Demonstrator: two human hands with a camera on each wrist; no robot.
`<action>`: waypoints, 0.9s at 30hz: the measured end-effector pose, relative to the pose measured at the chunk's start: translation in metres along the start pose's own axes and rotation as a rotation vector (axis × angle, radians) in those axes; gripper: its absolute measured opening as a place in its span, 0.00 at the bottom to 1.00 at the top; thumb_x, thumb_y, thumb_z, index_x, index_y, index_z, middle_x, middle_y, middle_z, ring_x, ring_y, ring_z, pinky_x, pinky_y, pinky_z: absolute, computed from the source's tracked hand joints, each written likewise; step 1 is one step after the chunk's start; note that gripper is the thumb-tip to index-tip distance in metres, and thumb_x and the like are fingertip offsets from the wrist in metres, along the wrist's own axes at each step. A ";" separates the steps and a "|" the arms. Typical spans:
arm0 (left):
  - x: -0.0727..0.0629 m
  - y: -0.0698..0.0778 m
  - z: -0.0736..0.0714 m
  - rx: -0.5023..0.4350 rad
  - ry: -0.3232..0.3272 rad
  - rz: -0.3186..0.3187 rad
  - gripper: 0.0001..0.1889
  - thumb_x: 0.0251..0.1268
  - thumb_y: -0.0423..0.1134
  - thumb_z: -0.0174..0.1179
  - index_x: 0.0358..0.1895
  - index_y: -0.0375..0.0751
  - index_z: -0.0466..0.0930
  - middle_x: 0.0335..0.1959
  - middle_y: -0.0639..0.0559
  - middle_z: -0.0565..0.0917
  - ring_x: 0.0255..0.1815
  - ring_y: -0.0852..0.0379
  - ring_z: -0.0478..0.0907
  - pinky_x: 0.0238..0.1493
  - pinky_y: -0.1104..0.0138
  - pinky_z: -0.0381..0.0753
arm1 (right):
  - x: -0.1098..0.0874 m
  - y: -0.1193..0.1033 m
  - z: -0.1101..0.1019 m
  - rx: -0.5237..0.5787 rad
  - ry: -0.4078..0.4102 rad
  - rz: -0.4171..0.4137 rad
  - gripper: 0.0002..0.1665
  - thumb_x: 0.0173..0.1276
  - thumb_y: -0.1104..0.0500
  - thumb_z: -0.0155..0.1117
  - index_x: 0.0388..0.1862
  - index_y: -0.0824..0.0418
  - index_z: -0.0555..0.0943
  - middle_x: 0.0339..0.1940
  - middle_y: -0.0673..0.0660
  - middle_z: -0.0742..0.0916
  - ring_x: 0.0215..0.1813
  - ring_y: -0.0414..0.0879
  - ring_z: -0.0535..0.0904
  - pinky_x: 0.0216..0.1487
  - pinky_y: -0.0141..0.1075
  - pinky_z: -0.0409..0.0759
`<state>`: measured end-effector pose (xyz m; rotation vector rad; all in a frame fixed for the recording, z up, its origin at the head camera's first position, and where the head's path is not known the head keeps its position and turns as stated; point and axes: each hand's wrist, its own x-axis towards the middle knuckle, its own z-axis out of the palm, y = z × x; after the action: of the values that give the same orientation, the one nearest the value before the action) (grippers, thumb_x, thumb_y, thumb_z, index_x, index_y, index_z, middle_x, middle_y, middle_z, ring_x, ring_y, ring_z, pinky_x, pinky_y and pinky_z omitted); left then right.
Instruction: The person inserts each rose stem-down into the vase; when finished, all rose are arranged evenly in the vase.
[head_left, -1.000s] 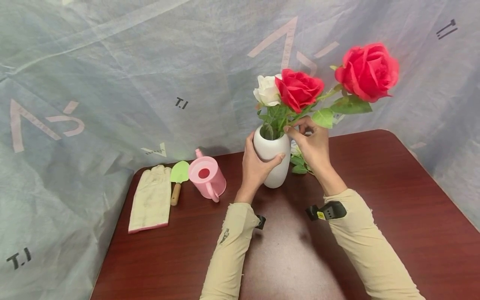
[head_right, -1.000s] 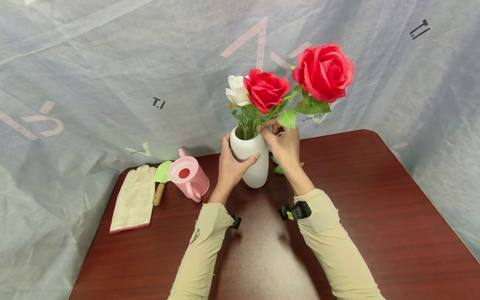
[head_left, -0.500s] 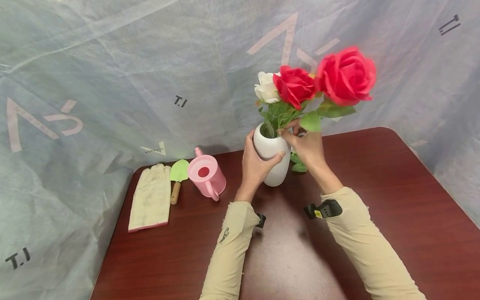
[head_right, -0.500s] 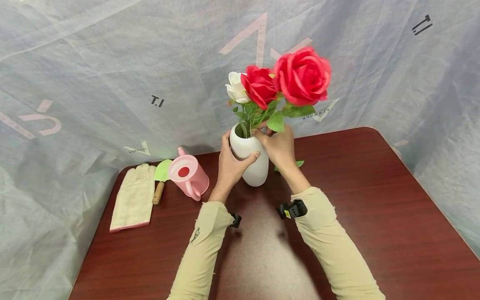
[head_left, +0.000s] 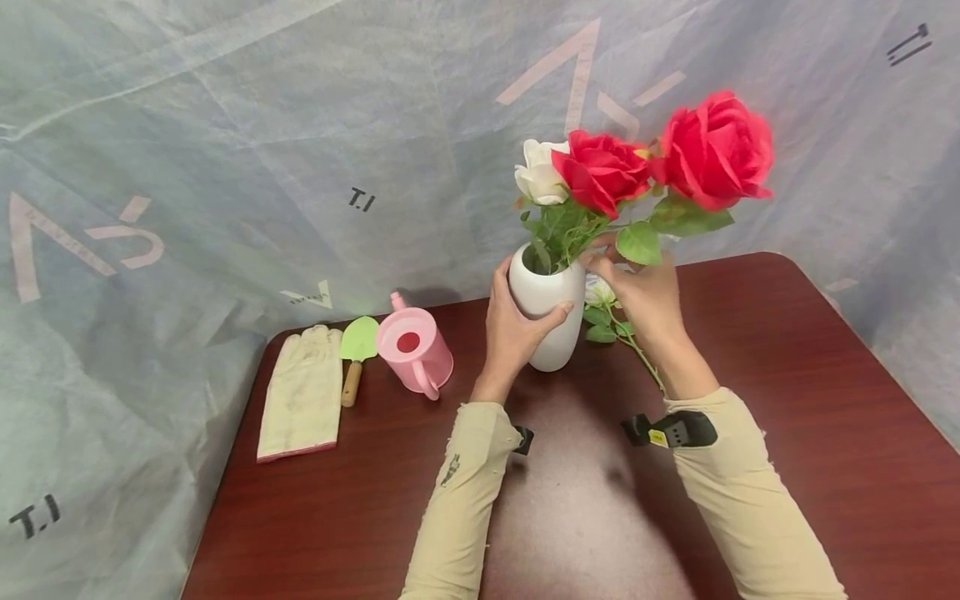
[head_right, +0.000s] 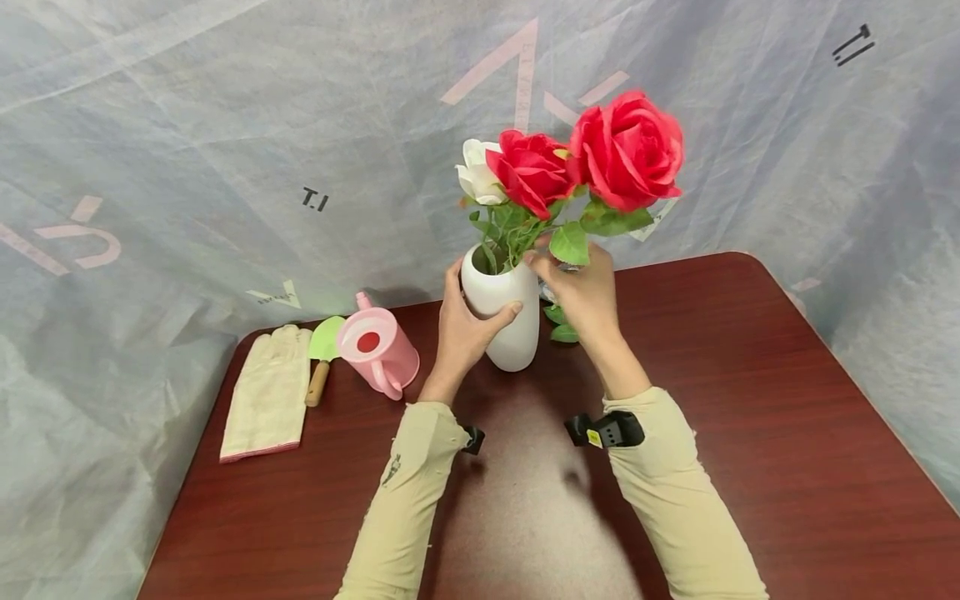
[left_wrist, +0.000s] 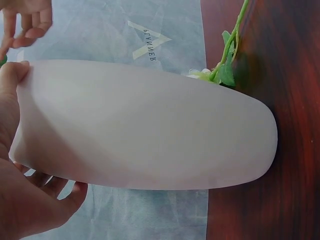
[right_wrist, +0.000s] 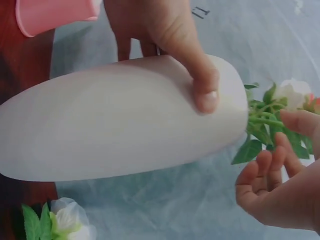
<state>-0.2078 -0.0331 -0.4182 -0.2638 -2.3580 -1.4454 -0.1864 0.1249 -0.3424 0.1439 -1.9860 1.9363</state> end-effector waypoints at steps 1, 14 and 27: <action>0.000 0.000 0.000 0.004 0.003 0.000 0.49 0.40 0.53 0.73 0.68 0.50 0.55 0.58 0.55 0.69 0.52 0.59 0.70 0.48 0.62 0.71 | -0.001 -0.005 0.000 0.036 0.022 -0.006 0.09 0.56 0.66 0.66 0.37 0.67 0.81 0.29 0.52 0.82 0.36 0.45 0.75 0.36 0.34 0.72; 0.000 0.002 0.001 -0.001 0.007 -0.003 0.48 0.40 0.52 0.73 0.68 0.51 0.56 0.57 0.56 0.69 0.51 0.60 0.70 0.49 0.62 0.71 | 0.008 0.000 0.003 0.218 0.149 -0.152 0.06 0.54 0.69 0.69 0.31 0.62 0.82 0.29 0.51 0.83 0.40 0.45 0.75 0.49 0.33 0.70; -0.001 0.002 0.001 0.001 0.011 0.012 0.48 0.40 0.51 0.73 0.67 0.51 0.57 0.58 0.55 0.69 0.51 0.59 0.70 0.48 0.62 0.72 | 0.013 0.007 0.011 -0.145 0.103 -0.237 0.08 0.55 0.69 0.65 0.35 0.70 0.80 0.32 0.56 0.82 0.40 0.38 0.75 0.46 0.31 0.69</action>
<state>-0.2063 -0.0314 -0.4172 -0.2680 -2.3442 -1.4369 -0.2023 0.1171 -0.3452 0.2265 -1.9374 1.6157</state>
